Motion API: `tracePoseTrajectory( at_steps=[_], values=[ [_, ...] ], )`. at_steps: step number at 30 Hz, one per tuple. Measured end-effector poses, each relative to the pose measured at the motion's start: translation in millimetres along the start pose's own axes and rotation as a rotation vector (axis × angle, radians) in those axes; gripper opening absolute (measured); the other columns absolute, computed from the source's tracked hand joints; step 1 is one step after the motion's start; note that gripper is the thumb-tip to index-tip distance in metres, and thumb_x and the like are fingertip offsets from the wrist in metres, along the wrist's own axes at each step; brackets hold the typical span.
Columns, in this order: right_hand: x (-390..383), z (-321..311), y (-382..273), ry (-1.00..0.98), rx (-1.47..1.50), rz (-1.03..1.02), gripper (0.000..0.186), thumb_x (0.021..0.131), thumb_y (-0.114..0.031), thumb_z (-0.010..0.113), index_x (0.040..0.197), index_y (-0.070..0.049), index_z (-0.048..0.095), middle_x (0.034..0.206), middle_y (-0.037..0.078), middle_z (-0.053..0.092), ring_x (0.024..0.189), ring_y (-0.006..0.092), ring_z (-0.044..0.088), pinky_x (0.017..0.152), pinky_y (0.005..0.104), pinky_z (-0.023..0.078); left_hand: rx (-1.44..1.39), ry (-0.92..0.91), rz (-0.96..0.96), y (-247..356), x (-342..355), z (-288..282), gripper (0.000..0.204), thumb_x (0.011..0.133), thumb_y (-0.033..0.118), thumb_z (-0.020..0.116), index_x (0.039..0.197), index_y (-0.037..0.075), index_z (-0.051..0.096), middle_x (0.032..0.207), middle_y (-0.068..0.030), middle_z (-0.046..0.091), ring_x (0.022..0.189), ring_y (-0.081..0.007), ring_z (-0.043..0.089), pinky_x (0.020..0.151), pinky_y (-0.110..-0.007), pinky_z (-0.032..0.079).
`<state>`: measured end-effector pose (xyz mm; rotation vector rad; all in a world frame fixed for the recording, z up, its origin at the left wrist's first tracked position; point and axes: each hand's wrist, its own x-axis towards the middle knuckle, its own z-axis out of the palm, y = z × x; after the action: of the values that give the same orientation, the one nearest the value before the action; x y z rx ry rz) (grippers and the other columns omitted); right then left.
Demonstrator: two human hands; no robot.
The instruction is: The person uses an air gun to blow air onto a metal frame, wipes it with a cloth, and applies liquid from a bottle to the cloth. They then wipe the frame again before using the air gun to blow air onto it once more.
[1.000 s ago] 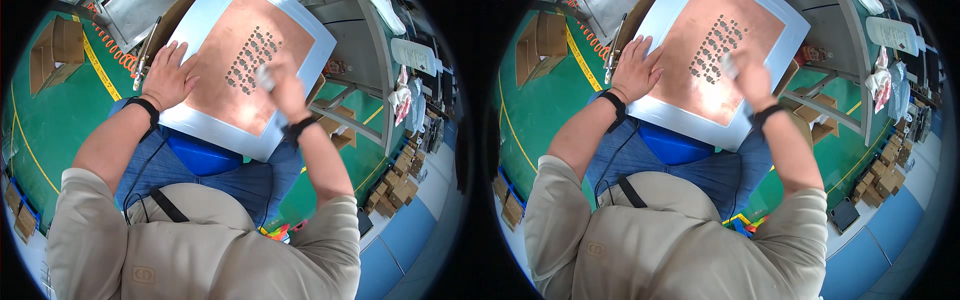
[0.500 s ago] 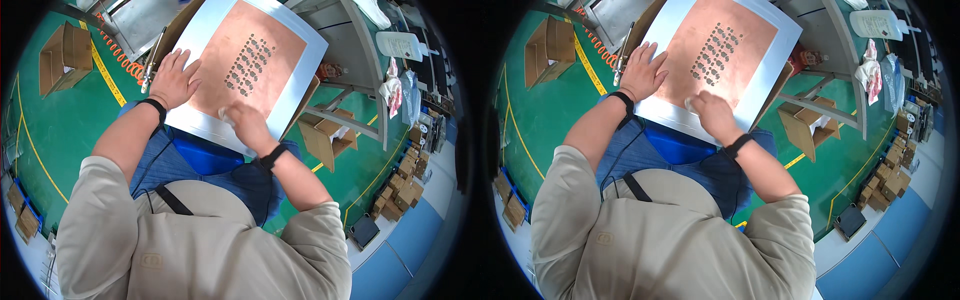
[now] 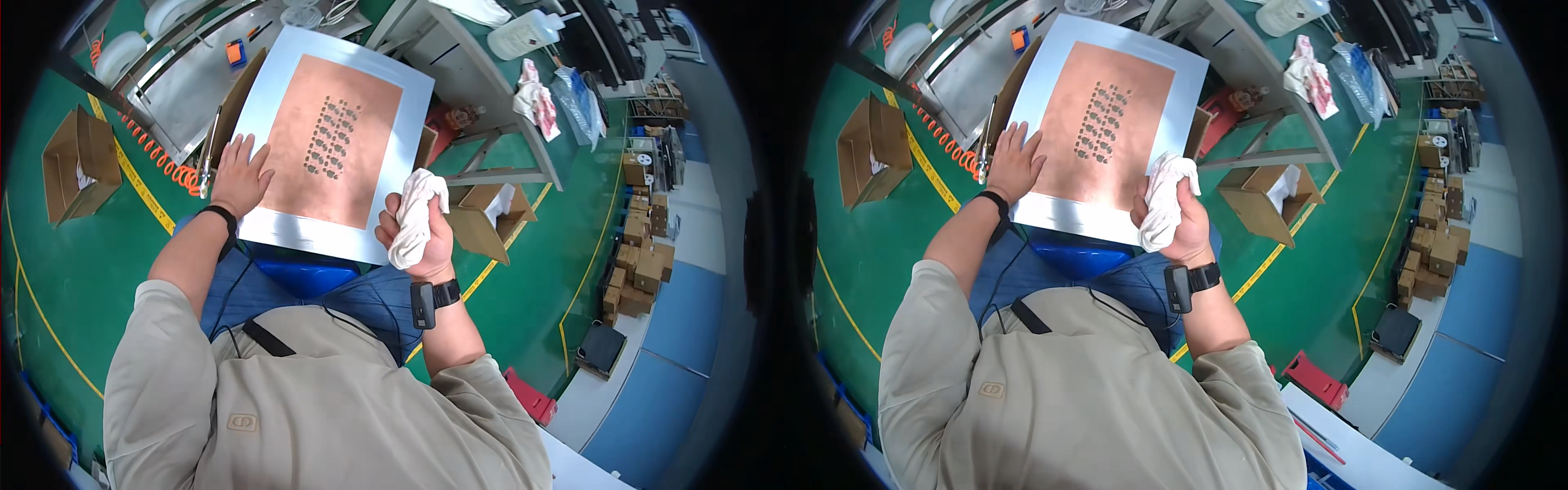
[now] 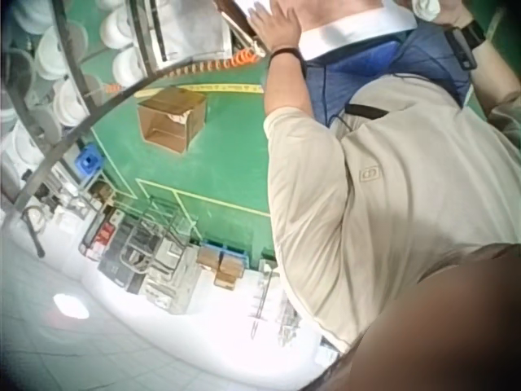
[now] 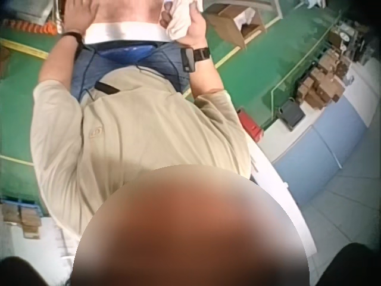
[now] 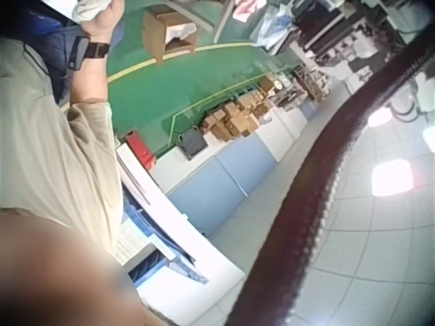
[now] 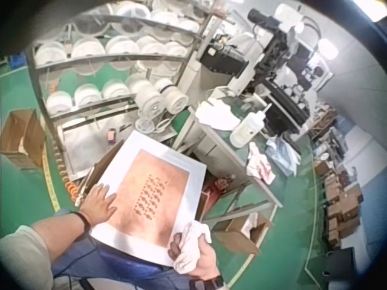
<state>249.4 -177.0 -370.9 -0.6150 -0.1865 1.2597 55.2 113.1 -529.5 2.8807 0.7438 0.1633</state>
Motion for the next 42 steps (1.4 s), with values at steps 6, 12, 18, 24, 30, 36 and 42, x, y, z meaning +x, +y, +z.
tracePoseTrajectory(
  at_steps=[6, 12, 18, 24, 30, 36, 42],
  values=[
    [-14.7, 15.2, -4.1, -0.051, 0.191, -0.059, 0.059, 0.109, -0.062, 0.044, 0.135, -0.011, 0.058, 0.114, 0.013, 0.065, 0.079, 0.0249, 0.057, 0.068, 0.0376, 0.045, -0.095, -0.077, -0.031, -1.3, -8.4, -7.8, 0.063, 0.099, 0.037, 0.069, 0.154, 0.012, 0.053, 0.164, -0.0239, 0.040, 0.155, -0.0443, 0.033, 0.128, -0.057, 0.026],
    [-20.7, 5.8, -28.2, 0.400, -0.023, -0.002, 0.048, 0.111, -0.046, 0.054, 0.141, -0.009, 0.059, 0.122, 0.009, 0.071, 0.104, 0.0249, 0.070, 0.089, 0.0414, 0.057, -0.136, -0.170, -0.090, 19.9, -52.3, -34.3, 0.081, 0.087, 0.038, 0.083, 0.157, 0.014, 0.051, 0.167, -0.0232, 0.037, 0.157, -0.0457, 0.029, 0.127, -0.062, 0.025],
    [-38.3, -7.7, -195.3, 0.511, -0.484, -0.454, 0.042, 0.107, -0.022, 0.062, 0.145, -0.006, 0.056, 0.130, 0.008, 0.070, 0.118, 0.0253, 0.069, 0.105, 0.0456, 0.056, -0.063, -0.379, -0.062, 50.0, -83.4, -60.2, 0.113, 0.071, 0.048, 0.094, 0.163, 0.012, 0.039, 0.171, -0.0277, 0.025, 0.160, -0.0507, 0.018, 0.126, -0.067, 0.022],
    [-18.6, -49.3, -358.0, 0.937, -0.862, -0.746, 0.064, 0.097, -0.025, 0.077, 0.149, -0.003, 0.046, 0.135, 0.018, 0.063, 0.123, 0.0295, 0.065, 0.102, 0.0472, 0.056, 0.203, -0.378, 0.097, 65.6, -82.7, -27.2, 0.071, 0.100, 0.021, 0.059, 0.166, 0.011, 0.035, 0.168, -0.0342, 0.028, 0.157, -0.0535, 0.027, 0.122, -0.067, 0.030],
    [-22.4, -114.9, -338.7, 1.405, -1.796, -0.799, 0.095, 0.091, -0.038, 0.080, 0.161, 0.008, 0.035, 0.162, 0.034, 0.041, 0.151, 0.0472, 0.040, 0.126, 0.0465, 0.031, 0.357, -0.280, 0.198, 58.6, -79.9, -1.3, 0.065, 0.105, 0.021, 0.049, 0.167, 0.012, 0.034, 0.168, -0.0333, 0.031, 0.154, -0.0524, 0.033, 0.116, -0.067, 0.040],
    [-47.9, -117.9, -216.5, 1.125, -1.894, -0.890, 0.068, 0.099, -0.030, 0.075, 0.149, 0.009, 0.051, 0.153, 0.031, 0.051, 0.146, 0.0455, 0.045, 0.123, 0.0476, 0.035, 0.287, -0.173, 0.214, 56.7, -82.3, -11.4, 0.061, 0.103, 0.019, 0.050, 0.162, 0.008, 0.040, 0.161, -0.0348, 0.038, 0.149, -0.0547, 0.039, 0.115, -0.068, 0.040],
    [-84.3, -119.9, -56.3, 0.846, -1.270, -0.266, 0.044, 0.102, -0.017, 0.071, 0.140, 0.003, 0.062, 0.129, 0.014, 0.069, 0.117, 0.0226, 0.066, 0.104, 0.0364, 0.052, 0.164, -0.063, 0.290, 52.3, -92.5, -49.6, 0.059, 0.100, 0.016, 0.053, 0.157, 0.009, 0.048, 0.158, -0.0325, 0.045, 0.146, -0.0551, 0.044, 0.116, -0.070, 0.037]
  ],
)
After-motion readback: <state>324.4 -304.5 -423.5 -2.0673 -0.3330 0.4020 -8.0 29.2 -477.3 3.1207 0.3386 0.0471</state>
